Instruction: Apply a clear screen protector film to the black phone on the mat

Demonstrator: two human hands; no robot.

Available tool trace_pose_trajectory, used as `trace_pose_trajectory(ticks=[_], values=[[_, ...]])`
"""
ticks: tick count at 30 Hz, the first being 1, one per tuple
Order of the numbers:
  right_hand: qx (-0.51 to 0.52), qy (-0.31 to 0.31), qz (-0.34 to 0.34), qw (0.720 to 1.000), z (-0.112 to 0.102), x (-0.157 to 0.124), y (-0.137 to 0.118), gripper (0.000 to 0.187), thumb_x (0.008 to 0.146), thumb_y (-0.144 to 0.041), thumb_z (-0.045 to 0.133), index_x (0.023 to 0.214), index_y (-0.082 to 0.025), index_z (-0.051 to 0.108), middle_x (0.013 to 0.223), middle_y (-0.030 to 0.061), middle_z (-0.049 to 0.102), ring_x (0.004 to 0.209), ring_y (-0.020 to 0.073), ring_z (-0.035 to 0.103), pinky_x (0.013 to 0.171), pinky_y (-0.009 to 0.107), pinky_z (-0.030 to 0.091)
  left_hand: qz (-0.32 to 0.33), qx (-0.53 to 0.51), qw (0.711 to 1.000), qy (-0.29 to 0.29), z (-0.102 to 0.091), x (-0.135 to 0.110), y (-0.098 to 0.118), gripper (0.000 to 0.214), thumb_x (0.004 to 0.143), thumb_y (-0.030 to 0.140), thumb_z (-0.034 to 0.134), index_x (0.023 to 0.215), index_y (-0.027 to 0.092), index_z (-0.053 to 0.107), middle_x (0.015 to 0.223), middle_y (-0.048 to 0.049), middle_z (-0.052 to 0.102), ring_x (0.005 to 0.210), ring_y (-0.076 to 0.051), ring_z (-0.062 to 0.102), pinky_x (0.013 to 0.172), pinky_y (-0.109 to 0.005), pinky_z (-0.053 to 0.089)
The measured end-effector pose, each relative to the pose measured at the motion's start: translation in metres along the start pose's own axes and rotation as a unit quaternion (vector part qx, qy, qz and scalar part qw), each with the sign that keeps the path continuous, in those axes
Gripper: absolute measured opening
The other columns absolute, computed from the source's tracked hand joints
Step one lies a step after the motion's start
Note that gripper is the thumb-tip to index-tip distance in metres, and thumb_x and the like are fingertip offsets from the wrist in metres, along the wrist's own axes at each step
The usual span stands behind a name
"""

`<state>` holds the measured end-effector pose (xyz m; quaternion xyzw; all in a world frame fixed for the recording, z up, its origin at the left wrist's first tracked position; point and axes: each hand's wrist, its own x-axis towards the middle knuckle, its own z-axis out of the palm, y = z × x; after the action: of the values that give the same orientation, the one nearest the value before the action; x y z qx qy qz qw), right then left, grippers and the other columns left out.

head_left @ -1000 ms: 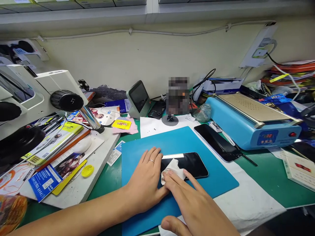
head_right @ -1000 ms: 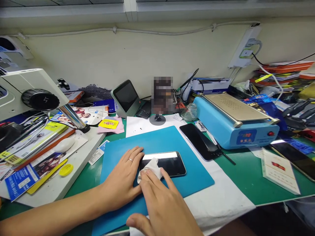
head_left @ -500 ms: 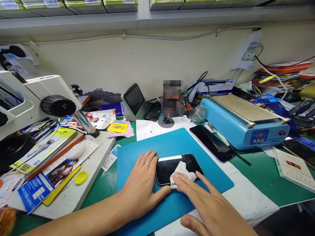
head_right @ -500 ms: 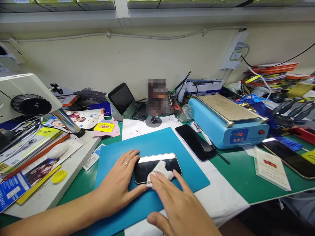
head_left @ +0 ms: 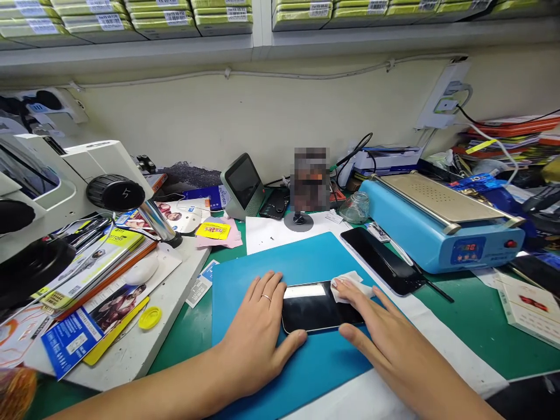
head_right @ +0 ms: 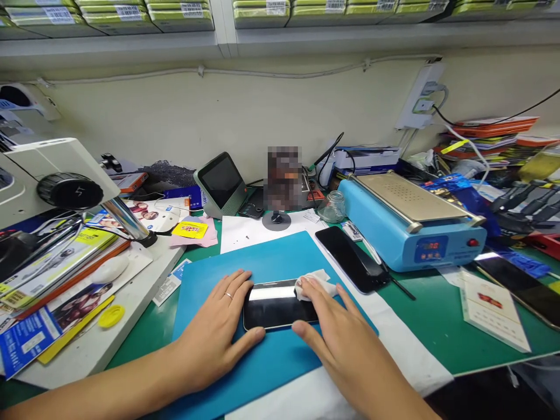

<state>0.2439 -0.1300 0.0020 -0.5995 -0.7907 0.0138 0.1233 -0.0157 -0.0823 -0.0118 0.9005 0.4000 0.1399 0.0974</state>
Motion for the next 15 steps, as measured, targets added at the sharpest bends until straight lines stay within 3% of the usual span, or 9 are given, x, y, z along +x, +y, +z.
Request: trace_pose_trajectory(ticks=[5, 10, 15], values=[[-0.007, 0.046, 0.003, 0.999, 0.005, 0.008, -0.015, 0.056, 0.102, -0.053, 0.040, 0.143, -0.018, 0.054, 0.143, 0.0088, 0.060, 0.133, 0.0307, 0.056, 0.109, 0.052, 0.048, 0.003, -0.009, 1.000, 0.017, 0.001, 0.000, 0.000, 0.061, 0.099, 0.052, 0.055, 0.142, 0.010, 0.043, 0.154, -0.0220, 0.043, 0.146, -0.039, 0.035, 0.119, -0.061, 0.032], [-0.040, 0.116, -0.030, 0.992, 0.021, 0.000, -0.039, 0.061, 0.101, -0.055, 0.043, 0.137, -0.008, 0.058, 0.139, 0.0168, 0.062, 0.125, 0.0331, 0.062, 0.100, 0.049, 0.056, 0.011, -0.003, 1.000, 0.020, 0.000, 0.001, 0.000, 0.064, 0.098, 0.050, 0.056, 0.142, 0.006, 0.043, 0.153, -0.0248, 0.044, 0.145, -0.040, 0.037, 0.118, -0.062, 0.033], [-0.031, 0.067, -0.089, 0.993, 0.017, 0.019, -0.076, 0.066, 0.100, -0.056, 0.044, 0.136, -0.004, 0.061, 0.140, 0.0179, 0.060, 0.126, 0.0337, 0.061, 0.098, 0.046, 0.058, 0.015, 0.001, 1.000, 0.021, 0.002, 0.002, -0.001, 0.062, 0.097, 0.044, 0.058, 0.141, 0.004, 0.043, 0.152, -0.0260, 0.044, 0.145, -0.041, 0.036, 0.117, -0.063, 0.034]])
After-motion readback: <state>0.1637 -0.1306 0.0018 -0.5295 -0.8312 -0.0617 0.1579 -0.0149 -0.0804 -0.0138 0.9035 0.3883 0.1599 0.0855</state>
